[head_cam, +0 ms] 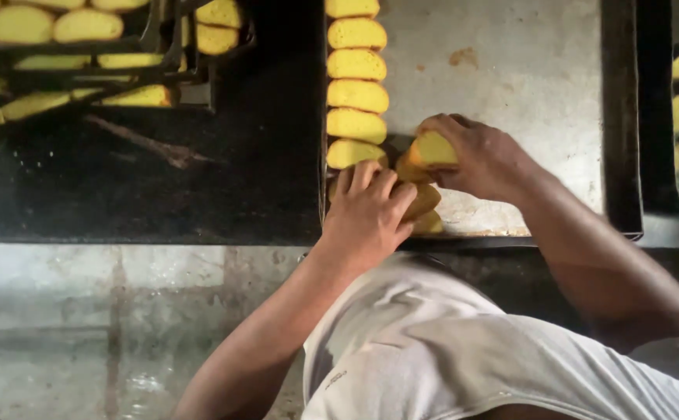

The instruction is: The recorder is placing slices of bread or cake onto metal baking trays in an organized manner.

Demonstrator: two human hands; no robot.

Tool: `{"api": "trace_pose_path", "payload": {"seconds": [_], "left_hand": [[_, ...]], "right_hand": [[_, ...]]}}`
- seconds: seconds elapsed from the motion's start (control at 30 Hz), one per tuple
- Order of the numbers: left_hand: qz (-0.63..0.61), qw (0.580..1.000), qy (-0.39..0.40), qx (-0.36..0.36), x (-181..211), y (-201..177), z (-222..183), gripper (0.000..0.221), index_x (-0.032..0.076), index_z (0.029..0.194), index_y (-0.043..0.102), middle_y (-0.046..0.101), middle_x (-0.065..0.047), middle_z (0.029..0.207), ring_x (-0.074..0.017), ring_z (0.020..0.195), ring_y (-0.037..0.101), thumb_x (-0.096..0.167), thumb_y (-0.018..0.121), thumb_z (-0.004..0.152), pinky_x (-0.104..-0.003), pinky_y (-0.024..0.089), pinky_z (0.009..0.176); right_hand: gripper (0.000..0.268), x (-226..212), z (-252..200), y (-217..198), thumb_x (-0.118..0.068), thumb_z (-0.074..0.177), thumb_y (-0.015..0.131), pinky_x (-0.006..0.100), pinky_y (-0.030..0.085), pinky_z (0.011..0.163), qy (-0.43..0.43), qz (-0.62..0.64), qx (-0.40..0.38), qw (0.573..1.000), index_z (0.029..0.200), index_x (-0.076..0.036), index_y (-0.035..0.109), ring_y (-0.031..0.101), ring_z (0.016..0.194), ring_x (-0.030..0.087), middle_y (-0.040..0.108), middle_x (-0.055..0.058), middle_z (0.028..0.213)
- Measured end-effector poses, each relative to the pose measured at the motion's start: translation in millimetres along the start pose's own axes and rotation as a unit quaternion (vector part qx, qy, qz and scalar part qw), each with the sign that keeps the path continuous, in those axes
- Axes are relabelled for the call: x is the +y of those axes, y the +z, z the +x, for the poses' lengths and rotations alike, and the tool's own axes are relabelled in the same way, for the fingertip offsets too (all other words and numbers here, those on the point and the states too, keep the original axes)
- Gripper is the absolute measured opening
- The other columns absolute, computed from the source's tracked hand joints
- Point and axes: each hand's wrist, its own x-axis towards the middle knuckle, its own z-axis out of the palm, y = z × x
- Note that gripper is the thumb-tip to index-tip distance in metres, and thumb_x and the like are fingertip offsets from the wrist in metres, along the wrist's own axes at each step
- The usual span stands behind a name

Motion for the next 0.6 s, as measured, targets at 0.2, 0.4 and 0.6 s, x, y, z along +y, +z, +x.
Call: {"api": "trace_pose_path", "payload": {"seconds": [0.2,0.4,0.6], "left_hand": [[0.024,0.994,0.021,-0.102,-4.0,16.4,18.8,0.042,0.009,0.113,0.07,0.062,-0.012,0.119,-0.0356,0.122,0.049,0.03,0.082,0.078,-0.055,0.04,0.103],[0.02,0.994,0.036,-0.103,-7.2,21.8,24.1,0.034,0.012,0.107,0.071,0.061,-0.012,0.128,-0.0346,0.127,0.049,0.023,0.08,0.076,-0.055,0.04,0.108],[0.033,0.996,0.062,-0.056,19.1,17.2,5.6,0.036,0.006,0.112,0.073,0.06,-0.017,0.13,-0.037,0.122,0.05,0.032,0.072,0.086,-0.056,0.043,0.101]], "right_hand": [[0.075,24.6,11.8,-2.0,-0.037,0.077,0.089,0.048,0.058,0.091,0.068,-0.027,-0.004,0.997,0.138,-0.02,0.049,0.07,0.11,0.035,0.068,0.014,0.125],[0.083,32.8,20.1,0.4,-0.036,0.074,0.09,0.049,0.057,0.093,0.071,-0.047,-0.006,0.996,0.143,-0.019,0.046,0.068,0.11,0.036,0.066,0.016,0.127],[0.081,30.2,16.9,3.9,-0.033,0.077,0.087,0.047,0.057,0.096,0.092,-0.039,-0.014,0.995,0.144,-0.019,0.045,0.068,0.113,0.034,0.066,0.016,0.125]]}}
